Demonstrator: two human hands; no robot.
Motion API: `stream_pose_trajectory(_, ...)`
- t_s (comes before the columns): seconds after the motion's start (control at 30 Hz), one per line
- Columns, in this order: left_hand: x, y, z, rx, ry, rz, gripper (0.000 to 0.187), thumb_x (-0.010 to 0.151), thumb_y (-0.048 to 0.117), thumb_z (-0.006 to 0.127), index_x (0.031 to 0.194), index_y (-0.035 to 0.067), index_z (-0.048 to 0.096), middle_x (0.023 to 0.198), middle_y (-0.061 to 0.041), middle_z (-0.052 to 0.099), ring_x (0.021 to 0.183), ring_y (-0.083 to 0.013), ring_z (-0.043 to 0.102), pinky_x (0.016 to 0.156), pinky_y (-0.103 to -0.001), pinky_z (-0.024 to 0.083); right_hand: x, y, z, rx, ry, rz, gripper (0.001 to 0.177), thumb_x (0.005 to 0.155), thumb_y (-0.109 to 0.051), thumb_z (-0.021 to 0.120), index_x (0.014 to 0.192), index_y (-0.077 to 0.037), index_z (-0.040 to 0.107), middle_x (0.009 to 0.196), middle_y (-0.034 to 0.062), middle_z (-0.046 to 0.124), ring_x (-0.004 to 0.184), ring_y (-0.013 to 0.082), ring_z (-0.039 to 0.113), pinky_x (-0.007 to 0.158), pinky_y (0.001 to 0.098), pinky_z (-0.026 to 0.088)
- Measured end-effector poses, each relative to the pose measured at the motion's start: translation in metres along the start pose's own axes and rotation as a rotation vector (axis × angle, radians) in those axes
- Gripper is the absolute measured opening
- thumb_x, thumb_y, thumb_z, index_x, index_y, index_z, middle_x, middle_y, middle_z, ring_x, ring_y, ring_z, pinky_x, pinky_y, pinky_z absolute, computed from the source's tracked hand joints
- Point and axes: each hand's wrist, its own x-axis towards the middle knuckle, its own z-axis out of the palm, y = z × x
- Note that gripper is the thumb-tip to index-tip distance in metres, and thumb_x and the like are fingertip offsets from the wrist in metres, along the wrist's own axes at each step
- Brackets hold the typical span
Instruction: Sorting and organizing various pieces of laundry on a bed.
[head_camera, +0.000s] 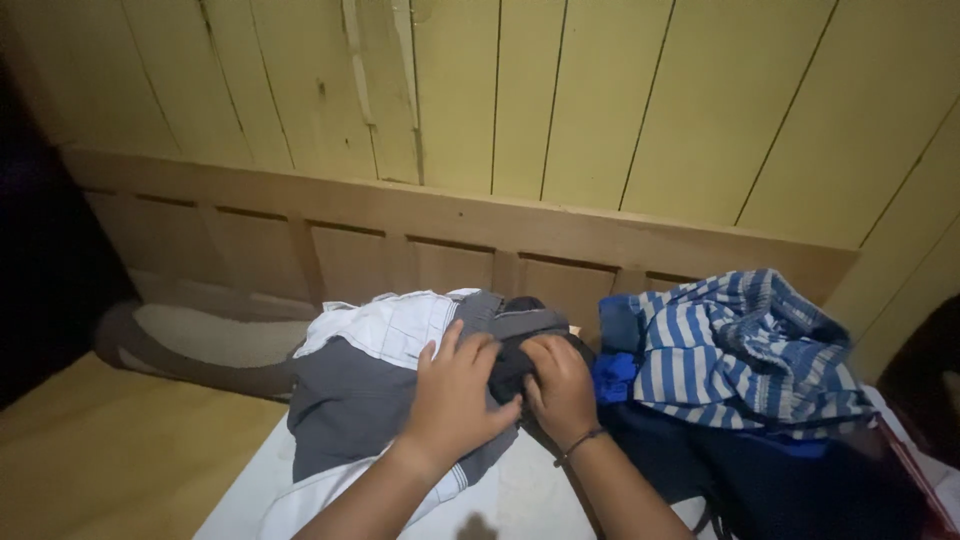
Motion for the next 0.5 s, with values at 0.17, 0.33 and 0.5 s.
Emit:
stream_pose_trajectory(0.17,-0.001,-0.017,0.015,-0.024,-0.032,-0.045,0.035,0.076,0.025,0.075,0.105,0.006,0.075,0.122,-0.009,0.066,0.136,-0.0394,0.045,0.108,-0.063,0.031,0.004,-0.006,-0.006,-0.044,-0.037,-0.144,0.041,0.073,-0.005,0.071,0.113,-0.003,0.062,0.108,0.0181,0.065,0.105,0.0419,0.062,0.095,0.0491,0.047)
stream_pose_trajectory(0.33,-0.002,-0.064,0.044,-0.59,0.113,-0.32,0.037,0.086,0.014,0.058,0.12,0.007,0.071,0.119,-0.009,0.073,0.124,-0.0275,0.061,0.104,-0.04,0.044,0.013,-0.019,-0.014,-0.011,-0.005,-0.007,0.05,0.068,-0.015,0.075,0.115,-0.003,0.061,0.112,0.019,0.065,0.11,0.0414,0.06,0.097,0.0473,0.046)
stream_pose_trajectory(0.5,-0.013,-0.134,0.076,-0.912,0.27,-0.725,0.037,0.098,0.026,0.052,0.112,-0.002,0.071,0.11,-0.014,0.073,0.101,-0.0245,0.067,0.088,-0.035,0.051,0.019,-0.019,-0.011,-0.125,0.061,0.151,0.056,0.07,-0.01,0.074,0.124,-0.006,0.06,0.123,0.0196,0.062,0.119,0.0402,0.055,0.105,0.0473,0.042)
